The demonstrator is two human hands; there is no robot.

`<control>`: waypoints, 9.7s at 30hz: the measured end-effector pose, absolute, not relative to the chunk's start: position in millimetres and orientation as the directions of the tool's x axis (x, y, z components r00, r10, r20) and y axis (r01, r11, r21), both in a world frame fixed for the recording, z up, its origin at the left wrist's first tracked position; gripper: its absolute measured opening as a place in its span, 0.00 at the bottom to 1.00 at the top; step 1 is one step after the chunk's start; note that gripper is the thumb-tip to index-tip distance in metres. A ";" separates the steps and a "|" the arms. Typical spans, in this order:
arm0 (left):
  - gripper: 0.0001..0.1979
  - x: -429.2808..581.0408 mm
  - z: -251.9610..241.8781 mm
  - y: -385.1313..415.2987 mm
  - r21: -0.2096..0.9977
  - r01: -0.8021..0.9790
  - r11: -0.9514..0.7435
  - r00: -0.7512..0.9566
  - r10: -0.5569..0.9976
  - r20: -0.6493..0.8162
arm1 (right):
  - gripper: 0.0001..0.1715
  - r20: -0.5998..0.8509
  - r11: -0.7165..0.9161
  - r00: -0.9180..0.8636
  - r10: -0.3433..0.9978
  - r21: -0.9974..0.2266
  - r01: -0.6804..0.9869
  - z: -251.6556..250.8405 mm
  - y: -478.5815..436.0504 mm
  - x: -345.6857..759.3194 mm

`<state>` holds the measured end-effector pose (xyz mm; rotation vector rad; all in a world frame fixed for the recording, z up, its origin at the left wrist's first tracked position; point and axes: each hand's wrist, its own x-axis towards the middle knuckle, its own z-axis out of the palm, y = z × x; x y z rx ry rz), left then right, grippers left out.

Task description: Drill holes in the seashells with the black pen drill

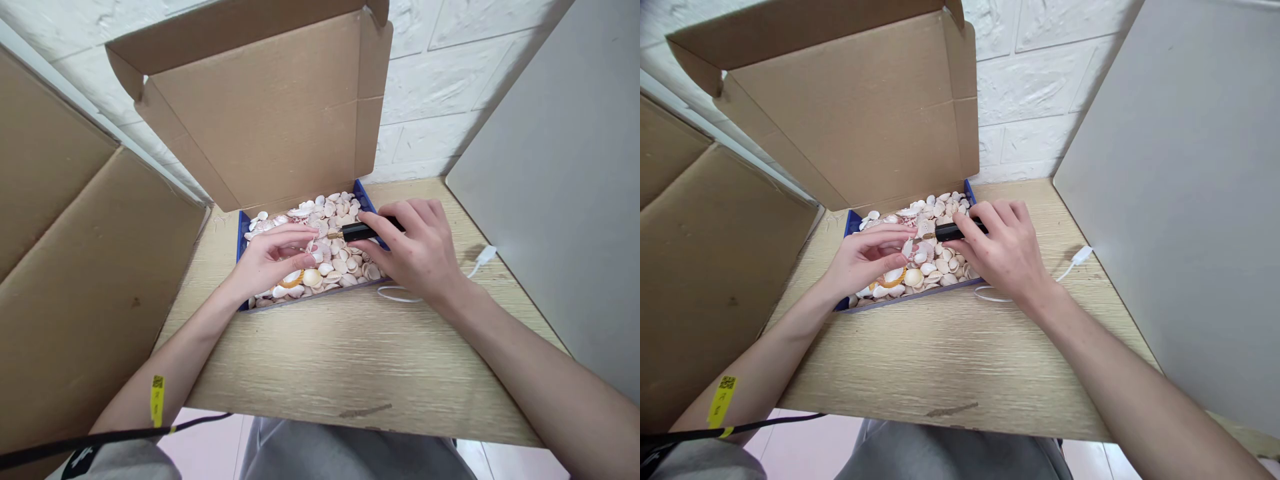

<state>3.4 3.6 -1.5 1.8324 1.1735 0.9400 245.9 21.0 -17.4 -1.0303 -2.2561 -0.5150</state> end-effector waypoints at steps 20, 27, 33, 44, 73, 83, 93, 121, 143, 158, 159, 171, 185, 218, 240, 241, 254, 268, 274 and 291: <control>0.20 4.2 -5.8 4.2 0.948 0.291 -0.128 0.234 0.971 0.059 | 0.23 0.524 0.627 -0.573 0.630 0.093 0.774 -16.0 23.0 246.6; 0.19 4.1 -7.5 3.1 0.951 0.287 -0.116 0.277 0.960 0.034 | 0.18 0.548 0.636 -0.622 0.560 0.196 0.746 -8.9 23.6 252.7; 0.18 1.7 -7.7 2.0 0.976 0.212 -0.042 0.324 0.946 -0.030 | 0.16 0.661 0.662 -0.591 0.463 0.186 0.726 -12.7 24.1 254.2; 0.19 4.5 -3.6 2.6 0.979 0.183 -0.088 0.266 0.963 0.037 | 0.27 0.502 0.560 -0.527 0.685 0.100 0.822 -13.7 21.0 243.8; 0.22 0.4 -0.4 3.4 0.983 0.146 0.108 0.332 0.931 -0.151 | 0.16 0.712 0.644 -0.550 0.436 0.180 0.743 -20.5 25.0 251.2; 0.20 -1.4 -7.7 7.1 0.997 0.078 -0.004 0.259 0.966 -0.016 | 0.23 0.659 0.572 -0.494 0.568 0.116 0.812 -15.4 12.8 236.9; 0.20 6.7 -5.3 2.6 0.999 0.041 0.029 0.288 0.957 -0.039 | 0.25 0.620 0.619 -0.520 0.588 0.069 0.782 -19.5 6.3 227.4; 0.09 -1.5 1.7 2.0 0.934 0.312 -0.176 0.259 0.961 0.095 | 0.20 0.618 0.700 -0.543 0.569 -0.017 0.714 -20.6 -0.8 220.9; 0.14 -8.3 -3.2 5.1 0.973 0.199 -0.121 0.381 0.924 0.037 | 0.19 0.674 0.739 -0.565 0.476 0.041 0.672 -18.9 -2.4 221.7; 0.20 -1.8 1.4 3.3 0.995 0.098 -0.012 0.399 0.916 -0.029 | 0.19 0.652 0.787 -0.633 0.417 0.090 0.611 -16.0 -1.0 224.5; 0.21 -1.9 1.0 3.3 0.996 0.087 -0.006 0.396 0.918 -0.029 | 0.19 0.650 0.786 -0.632 0.421 0.087 0.613 -16.1 -0.7 224.7; 0.21 -1.2 -2.8 1.3 0.999 0.050 -0.016 0.281 0.960 0.001 | 0.19 0.658 0.756 -0.603 0.451 0.077 0.650 -18.5 0.6 223.6; 0.17 -6.3 -9.6 7.7 0.998 0.026 -0.051 0.209 0.977 0.045 | 0.17 0.655 0.725 -0.599 0.461 0.111 0.679 -17.3 14.1 238.3; 0.18 -11.3 -8.7 3.1 0.993 0.116 0.001 0.405 0.913 -0.048 | 0.19 0.753 0.698 -0.536 0.381 0.146 0.701 -15.9 19.6 245.4; 0.20 -4.8 -6.1 4.6 0.932 0.347 -0.107 0.325 0.946 -0.013 | 0.23 0.575 0.578 -0.481 0.662 0.018 0.816 -19.1 15.1 235.2; 0.20 -4.7 -6.3 4.7 0.932 0.346 -0.107 0.325 0.946 -0.012 | 0.22 0.576 0.590 -0.495 0.651 0.027 0.807 -18.3 16.1 235.9; 0.18 -2.9 -1.8 4.2 0.947 0.317 -0.059 0.295 0.955 -0.039 | 0.12 0.673 0.640 -0.545 0.500 0.137 0.756 -15.8 17.6 241.5; 0.18 0.6 -1.4 2.1 0.956 0.272 -0.113 0.314 0.949 0.023 | 0.19 0.598 0.600 -0.462 0.655 -0.039 0.799 -21.0 18.9 238.0; 0.16 -0.8 -2.9 2.3 0.952 0.286 -0.112 0.268 0.963 0.033 | 0.23 0.556 0.614 -0.496 0.667 -0.032 0.789 -19.4 17.8 236.4; 0.19 -2.6 0.8 3.2 0.961 0.276 0.030 0.361 0.923 -0.133 | 0.09 0.828 0.674 -0.495 0.264 0.209 0.708 -14.8 17.4 242.1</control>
